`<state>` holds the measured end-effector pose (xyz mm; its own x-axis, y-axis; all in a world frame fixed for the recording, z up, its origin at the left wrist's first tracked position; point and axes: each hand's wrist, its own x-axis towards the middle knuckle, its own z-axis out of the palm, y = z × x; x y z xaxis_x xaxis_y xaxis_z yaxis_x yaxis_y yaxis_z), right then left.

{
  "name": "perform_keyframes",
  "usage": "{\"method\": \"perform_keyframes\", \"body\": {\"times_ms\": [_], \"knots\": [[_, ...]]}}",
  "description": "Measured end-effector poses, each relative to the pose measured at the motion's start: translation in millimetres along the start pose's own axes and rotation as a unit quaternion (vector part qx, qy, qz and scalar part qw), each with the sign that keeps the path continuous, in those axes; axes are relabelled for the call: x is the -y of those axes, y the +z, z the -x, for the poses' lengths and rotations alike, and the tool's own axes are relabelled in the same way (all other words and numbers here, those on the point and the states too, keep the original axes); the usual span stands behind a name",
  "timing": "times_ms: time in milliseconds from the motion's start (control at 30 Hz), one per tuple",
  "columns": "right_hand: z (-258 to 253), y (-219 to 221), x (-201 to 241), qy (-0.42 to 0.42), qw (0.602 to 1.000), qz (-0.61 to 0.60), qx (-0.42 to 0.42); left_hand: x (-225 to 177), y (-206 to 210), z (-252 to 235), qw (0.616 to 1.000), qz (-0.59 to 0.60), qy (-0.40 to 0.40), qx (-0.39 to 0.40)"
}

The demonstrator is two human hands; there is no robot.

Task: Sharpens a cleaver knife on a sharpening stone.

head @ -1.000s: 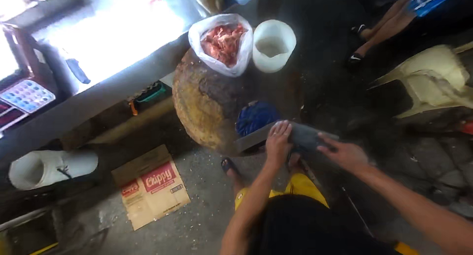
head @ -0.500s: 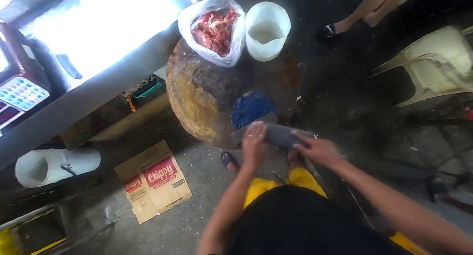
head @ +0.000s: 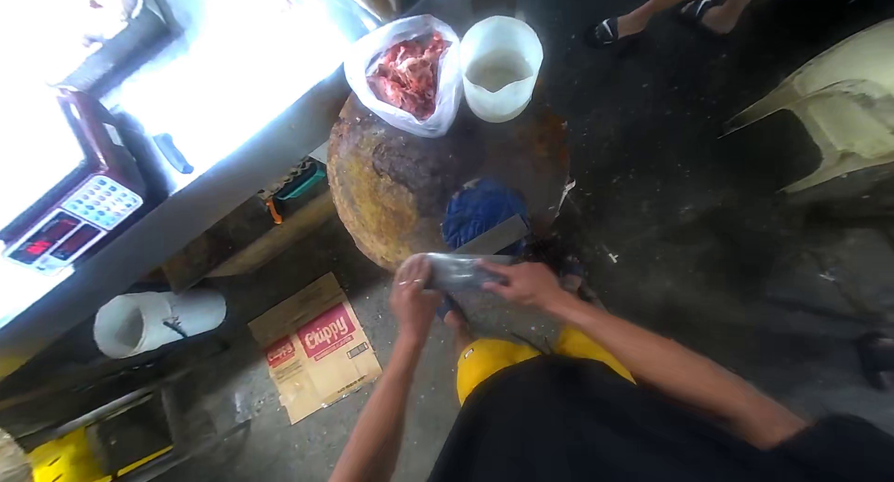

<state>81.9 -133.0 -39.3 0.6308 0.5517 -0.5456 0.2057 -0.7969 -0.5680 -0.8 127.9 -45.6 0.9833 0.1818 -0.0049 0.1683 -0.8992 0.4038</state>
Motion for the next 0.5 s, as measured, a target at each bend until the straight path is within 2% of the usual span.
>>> {"method": "perform_keyframes", "body": {"times_ms": [133, 167, 200, 267, 333, 400, 467, 500], "knots": [[97.1, -51.5, -125.8, 0.131, 0.985, 0.047, -0.098, -138.1, 89.5, -31.5, 0.989, 0.086, 0.119, 0.032], [109.9, -64.3, -139.5, 0.152, 0.982, 0.053, -0.103, -160.1, 100.8, -37.8, 0.984, 0.113, 0.133, 0.04], [113.9, -70.4, -140.3, 0.162, 0.981, 0.055, -0.092, -165.3, 105.9, -39.0, 0.981, 0.124, 0.138, 0.051], [87.0, -67.9, -107.7, 0.138, 0.988, 0.047, -0.043, -127.4, 93.0, -35.3, 0.986, 0.101, 0.122, 0.045], [30.8, -38.1, -45.2, 0.072, 0.997, 0.019, 0.015, -42.8, 57.1, -16.3, 0.996, 0.058, 0.065, -0.012], [-20.9, -1.7, 22.2, -0.004, 0.999, -0.005, 0.043, 39.1, 8.7, 8.6, 1.0, 0.014, 0.005, -0.026], [-41.6, 25.0, 55.3, -0.045, 0.998, -0.01, 0.05, 74.9, -20.0, 26.5, 0.999, -0.023, -0.024, -0.017], [-38.8, 26.9, 50.8, -0.046, 0.998, -0.008, 0.043, 70.2, -21.5, 26.0, 0.999, -0.024, -0.021, -0.016]]}}
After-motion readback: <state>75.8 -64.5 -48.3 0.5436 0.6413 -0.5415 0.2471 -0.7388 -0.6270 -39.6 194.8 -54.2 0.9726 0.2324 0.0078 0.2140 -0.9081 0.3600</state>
